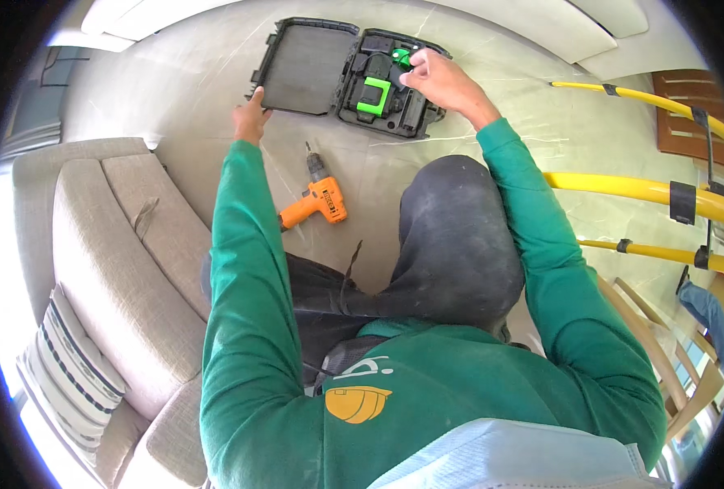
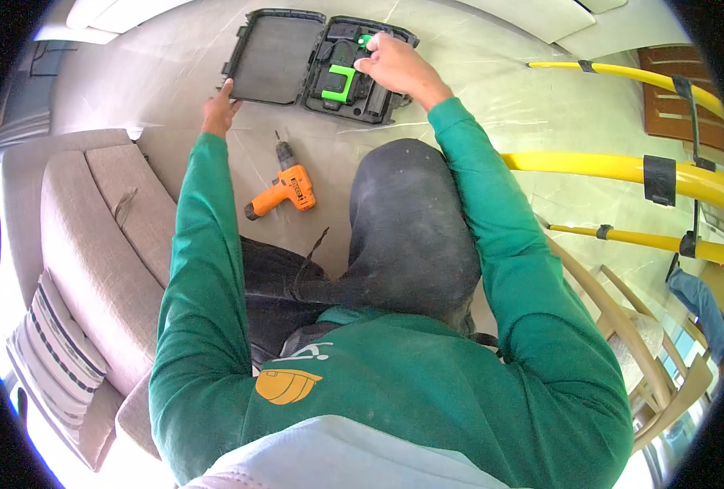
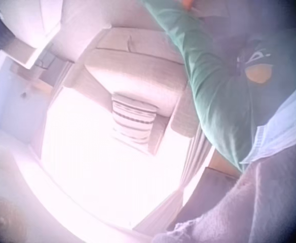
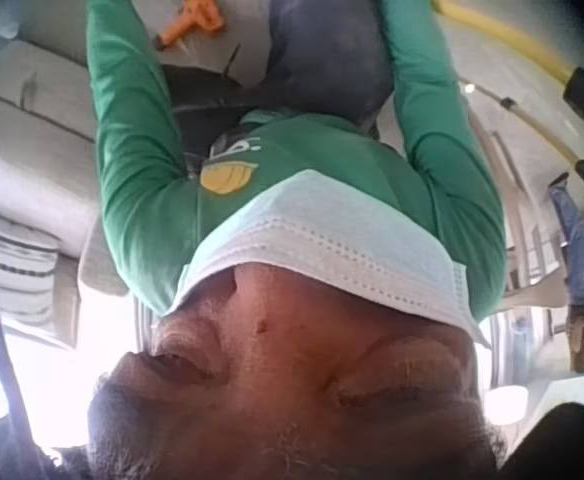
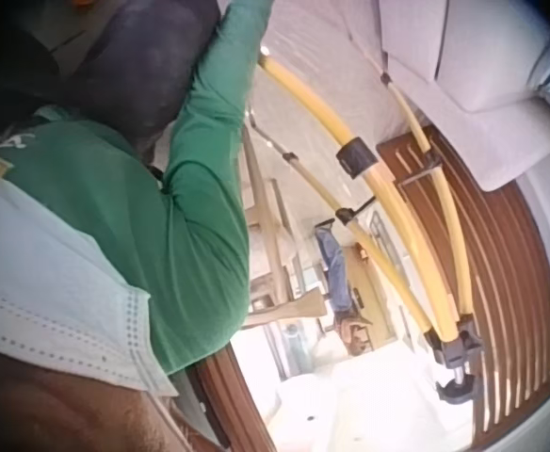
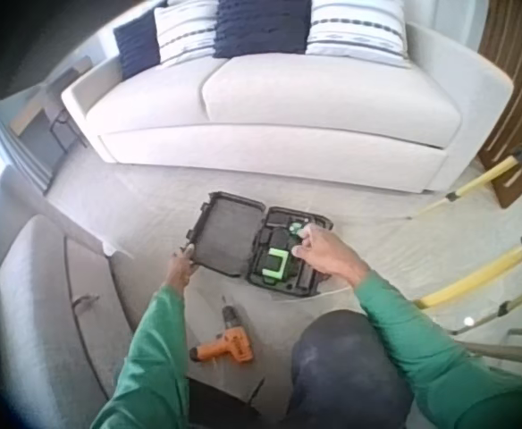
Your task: The person removes a laser level and battery from a case, attaches the battery, and mounts the device onto a yellow tripod.
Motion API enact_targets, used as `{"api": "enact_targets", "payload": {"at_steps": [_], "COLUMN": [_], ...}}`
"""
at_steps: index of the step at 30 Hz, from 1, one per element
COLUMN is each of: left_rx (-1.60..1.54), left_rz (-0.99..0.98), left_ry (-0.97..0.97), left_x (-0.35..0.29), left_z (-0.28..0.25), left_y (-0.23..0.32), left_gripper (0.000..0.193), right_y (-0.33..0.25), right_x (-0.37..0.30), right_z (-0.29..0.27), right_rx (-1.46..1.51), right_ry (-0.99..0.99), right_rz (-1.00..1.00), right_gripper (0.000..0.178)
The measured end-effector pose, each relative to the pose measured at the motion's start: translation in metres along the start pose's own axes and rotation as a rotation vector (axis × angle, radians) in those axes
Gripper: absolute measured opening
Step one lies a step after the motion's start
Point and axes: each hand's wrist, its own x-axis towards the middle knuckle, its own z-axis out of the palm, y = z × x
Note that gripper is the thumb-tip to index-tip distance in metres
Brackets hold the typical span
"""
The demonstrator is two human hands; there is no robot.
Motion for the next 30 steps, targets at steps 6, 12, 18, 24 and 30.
{"api": "enact_targets", "payload": {"at_steps": [6,12,18,24,30], "left_rx": [0.663,0.955,1.243,0.895,0.228], "left_rz": [0.51,0.58,0.545,0.445,0.17], "left_ry": [0.109,-0.527,-0.737,-0.735,-0.887], "left_x": [-0.071,-0.132,-0.152,-0.16,-0.186], "left_z": [0.072,0.061,0.015,0.019,0.076], "left_y": [0.007,0.092,0.123,0.071,0.051], "left_gripper": [0.105,0.091,0.084,0.09,0.098], "right_y": [0.002,0.021,0.018,-0.018,-0.058], "right_x": [0.045,0.048,0.048,0.025,0.008], "right_z": [0.053,0.096,0.101,0.086,0.047], "right_rx": [-0.447,-0.655,-0.583,-0.638,-0.547], "right_ry": [-0.194,-0.134,-0.059,0.056,0.184], "right_rz": [-0.18,-0.241,-0.236,-0.374,-0.509], "right_gripper": [0.096,0.09,0.078,0.077,0.074]}}
